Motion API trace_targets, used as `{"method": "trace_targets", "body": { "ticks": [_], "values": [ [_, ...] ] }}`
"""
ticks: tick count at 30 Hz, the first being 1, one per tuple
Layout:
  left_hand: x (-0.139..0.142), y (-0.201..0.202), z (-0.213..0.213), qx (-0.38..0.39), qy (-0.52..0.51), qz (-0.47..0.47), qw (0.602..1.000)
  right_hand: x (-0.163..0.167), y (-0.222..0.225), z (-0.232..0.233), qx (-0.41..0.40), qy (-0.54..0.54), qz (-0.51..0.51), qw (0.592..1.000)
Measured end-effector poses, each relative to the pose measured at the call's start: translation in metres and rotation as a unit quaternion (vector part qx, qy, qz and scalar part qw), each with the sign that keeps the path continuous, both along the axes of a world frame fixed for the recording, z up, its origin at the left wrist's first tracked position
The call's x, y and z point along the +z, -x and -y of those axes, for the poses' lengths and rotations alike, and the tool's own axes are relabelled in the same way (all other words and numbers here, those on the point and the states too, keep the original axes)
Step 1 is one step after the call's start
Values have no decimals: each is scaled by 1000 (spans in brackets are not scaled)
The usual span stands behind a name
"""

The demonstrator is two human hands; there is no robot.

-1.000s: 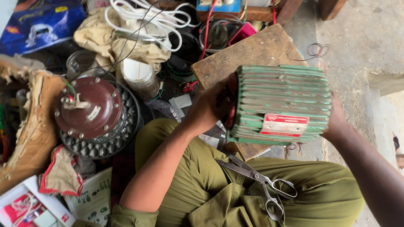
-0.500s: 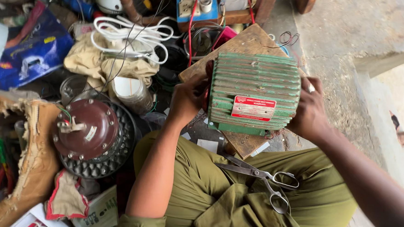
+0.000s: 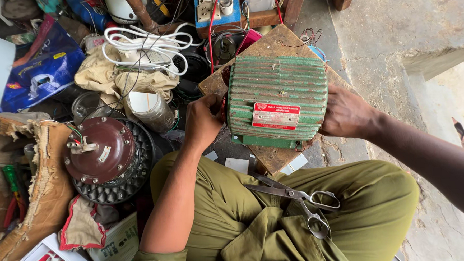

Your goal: The person sits on the floor and works on a green electric motor, manipulating copper windings and adjusting components with their hands. They repeatedly reposition the motor and handle wires while surrounded by tools and parts.

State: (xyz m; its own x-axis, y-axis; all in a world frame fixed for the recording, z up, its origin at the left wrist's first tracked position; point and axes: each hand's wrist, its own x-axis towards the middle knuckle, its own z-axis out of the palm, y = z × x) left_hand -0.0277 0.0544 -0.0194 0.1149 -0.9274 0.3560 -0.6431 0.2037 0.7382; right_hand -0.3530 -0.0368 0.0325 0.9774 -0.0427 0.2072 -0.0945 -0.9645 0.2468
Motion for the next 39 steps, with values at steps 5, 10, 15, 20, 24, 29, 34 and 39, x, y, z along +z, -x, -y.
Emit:
{"method": "trace_targets", "body": {
  "ticks": [5, 10, 15, 20, 24, 29, 34, 39],
  "values": [
    [4, -2, 4, -26, 7, -29, 999, -12, 9, 7, 13, 21, 12, 1000],
    [2, -8, 8, -55, -18, -25, 998, -32, 14, 17, -30, -33, -102, 994],
    [-1, -10, 11, -31, -59, -36, 997, -33, 14, 17, -51, -176, -5, 983],
    [-3, -7, 22, -103, -24, -197, 975, -23, 24, -5, -163, -215, 30, 962],
    [-2, -4, 26, -109, -40, -145, 983, -34, 6, -18, -241, -225, 213, 920],
    [1, -3, 21, -104, -12, -120, 987, -43, -11, -22, -267, -259, 258, 892],
    [9, -1, 20, -89, 10, -42, 995, -52, -7, -16, -266, -197, 224, 917],
    [10, 2, 20, -90, 11, -44, 995, -68, -6, -5, -297, -194, 141, 924]
  ]
}}
